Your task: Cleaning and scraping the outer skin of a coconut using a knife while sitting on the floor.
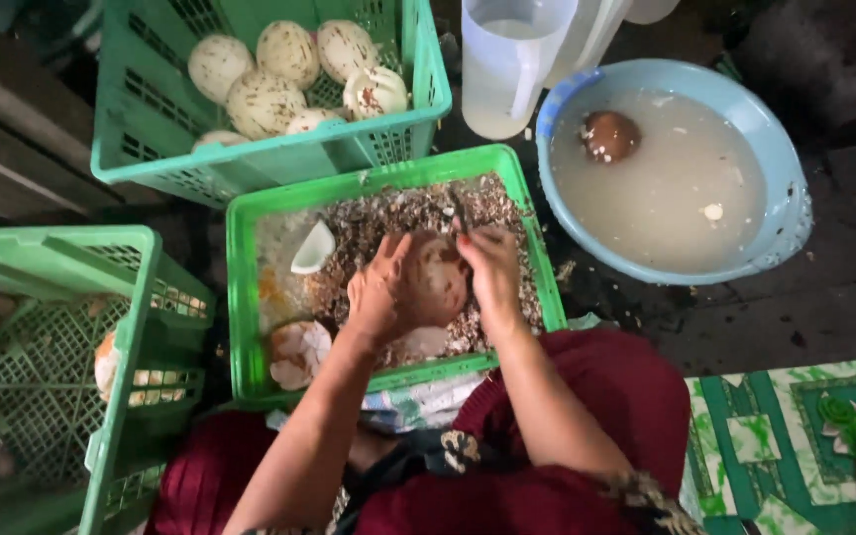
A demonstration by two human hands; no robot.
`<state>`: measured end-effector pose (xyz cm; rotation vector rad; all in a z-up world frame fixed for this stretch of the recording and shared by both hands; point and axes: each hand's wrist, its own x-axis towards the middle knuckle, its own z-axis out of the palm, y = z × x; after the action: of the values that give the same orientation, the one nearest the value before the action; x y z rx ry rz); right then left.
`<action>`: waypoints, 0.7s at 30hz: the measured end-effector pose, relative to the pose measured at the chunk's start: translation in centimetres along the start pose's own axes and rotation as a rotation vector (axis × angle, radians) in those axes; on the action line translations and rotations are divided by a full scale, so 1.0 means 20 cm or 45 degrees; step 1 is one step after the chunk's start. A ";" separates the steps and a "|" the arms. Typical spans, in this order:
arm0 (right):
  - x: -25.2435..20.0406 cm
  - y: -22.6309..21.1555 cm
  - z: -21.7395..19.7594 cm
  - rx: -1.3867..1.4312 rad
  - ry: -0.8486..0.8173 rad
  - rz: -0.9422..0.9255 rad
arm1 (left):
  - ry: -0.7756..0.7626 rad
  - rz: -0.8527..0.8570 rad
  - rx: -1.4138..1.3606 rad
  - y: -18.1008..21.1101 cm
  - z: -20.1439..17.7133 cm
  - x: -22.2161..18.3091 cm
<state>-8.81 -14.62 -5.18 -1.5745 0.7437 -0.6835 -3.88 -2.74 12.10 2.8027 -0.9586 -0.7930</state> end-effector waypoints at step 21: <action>-0.20 -0.15 0.07 -0.390 0.100 -0.732 | 0.674 0.344 -0.289 -0.24 0.41 0.26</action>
<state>-9.88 -10.36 -2.39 -2.0826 0.4597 -1.0905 -1.83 -1.24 1.50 2.4169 -1.0314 -0.1018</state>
